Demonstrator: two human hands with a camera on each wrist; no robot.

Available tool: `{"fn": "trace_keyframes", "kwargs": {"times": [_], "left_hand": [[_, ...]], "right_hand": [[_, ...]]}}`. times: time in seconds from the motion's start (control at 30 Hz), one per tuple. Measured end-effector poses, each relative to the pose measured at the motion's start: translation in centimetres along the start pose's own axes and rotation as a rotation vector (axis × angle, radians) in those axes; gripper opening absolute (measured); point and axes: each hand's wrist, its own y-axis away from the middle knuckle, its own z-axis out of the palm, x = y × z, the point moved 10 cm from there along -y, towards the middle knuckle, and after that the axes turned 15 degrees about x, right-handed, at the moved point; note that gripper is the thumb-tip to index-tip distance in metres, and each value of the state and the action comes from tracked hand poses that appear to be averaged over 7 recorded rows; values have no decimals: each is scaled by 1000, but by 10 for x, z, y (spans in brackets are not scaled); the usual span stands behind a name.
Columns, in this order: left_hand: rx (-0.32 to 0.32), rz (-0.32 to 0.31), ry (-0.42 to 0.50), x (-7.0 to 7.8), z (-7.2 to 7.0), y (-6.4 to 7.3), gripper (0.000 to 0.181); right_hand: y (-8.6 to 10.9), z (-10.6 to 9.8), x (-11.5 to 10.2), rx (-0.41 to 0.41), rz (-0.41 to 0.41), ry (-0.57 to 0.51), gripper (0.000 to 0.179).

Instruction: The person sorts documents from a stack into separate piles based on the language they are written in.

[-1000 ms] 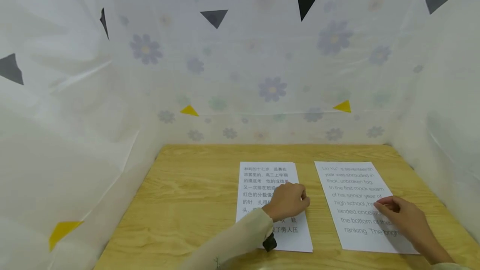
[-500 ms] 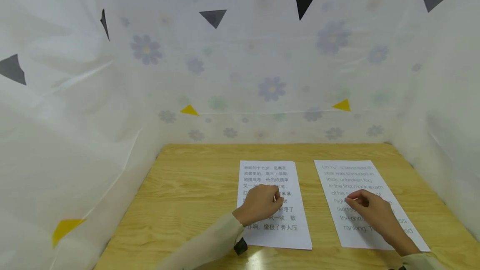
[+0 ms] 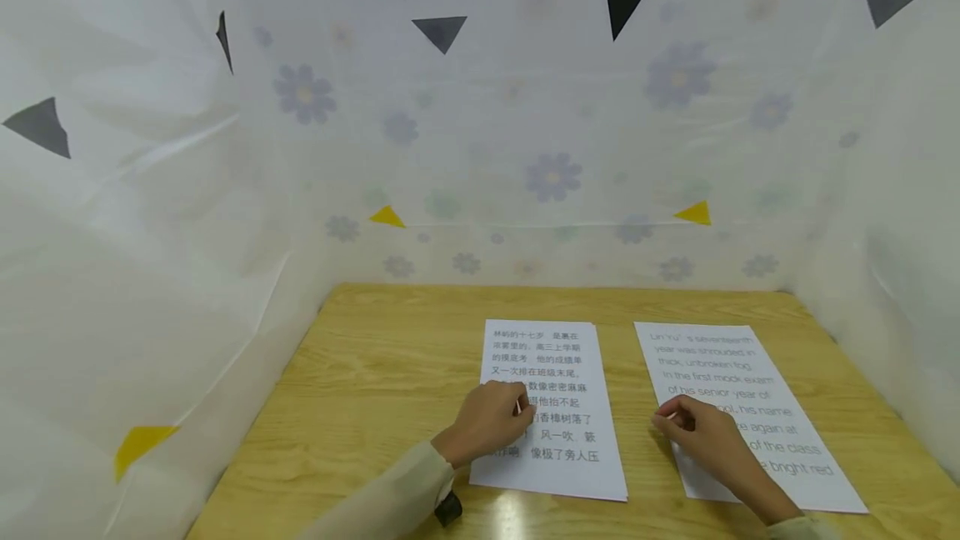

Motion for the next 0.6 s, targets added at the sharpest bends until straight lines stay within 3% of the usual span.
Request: {"fn": "trace_keyframes", "kwargs": {"times": [0.37, 0.6], "left_hand": [[19, -66, -6, -34, -14, 17, 16], [52, -97, -51, -58, -24, 24, 24]], "right_hand": [[-2, 20, -26, -18, -15, -16, 20], [3, 30, -27, -43, -7, -1, 19]]}}
